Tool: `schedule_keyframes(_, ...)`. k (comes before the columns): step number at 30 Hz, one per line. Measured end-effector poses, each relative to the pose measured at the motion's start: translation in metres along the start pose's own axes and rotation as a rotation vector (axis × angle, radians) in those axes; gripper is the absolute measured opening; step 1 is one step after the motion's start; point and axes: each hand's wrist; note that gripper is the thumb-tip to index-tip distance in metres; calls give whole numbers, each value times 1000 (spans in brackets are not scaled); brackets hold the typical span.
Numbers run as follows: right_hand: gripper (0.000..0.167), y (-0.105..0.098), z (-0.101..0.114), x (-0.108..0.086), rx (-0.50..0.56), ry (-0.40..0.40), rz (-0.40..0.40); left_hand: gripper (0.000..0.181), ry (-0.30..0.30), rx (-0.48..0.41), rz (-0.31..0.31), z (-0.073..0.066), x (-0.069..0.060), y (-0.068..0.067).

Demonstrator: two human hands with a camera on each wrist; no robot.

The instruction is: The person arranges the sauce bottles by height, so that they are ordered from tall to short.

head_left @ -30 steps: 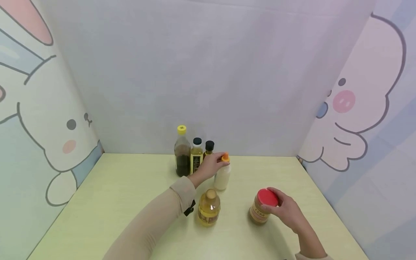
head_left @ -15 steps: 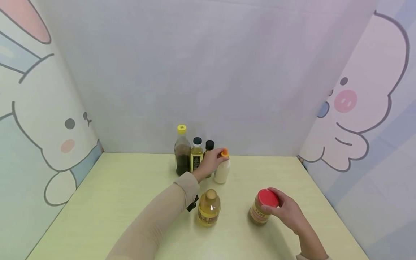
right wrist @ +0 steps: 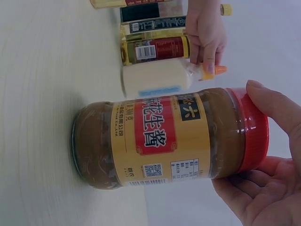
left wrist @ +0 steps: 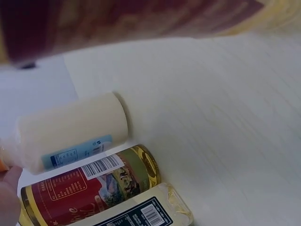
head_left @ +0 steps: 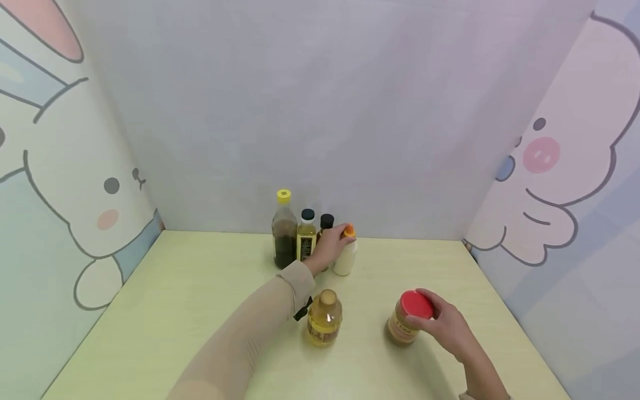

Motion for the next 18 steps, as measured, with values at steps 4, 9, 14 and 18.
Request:
schedule_keyframes(4,77,-1,-1,0,1,4,4,44,-12,1,-17,1,1,3)
schedule_keyframes(9,78,-1,-1,0,2,7,7,42,-54,2,-26,-1,3,4)
schedule_keyframes(14,77,-1,0,-1,-4,3,8,46,-113,2,-30,-5,1,3)
schedule_keyframes(18,77,-1,0,-1,-2,-4,11,46,-120,-6,-35,-7,-3,2)
Point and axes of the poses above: each hand's wrist, its own x-axis towards the middle knuckle, its own y-axis out of the palm, z = x × y, and after that the axes turned 8 degrees about y, right-handed
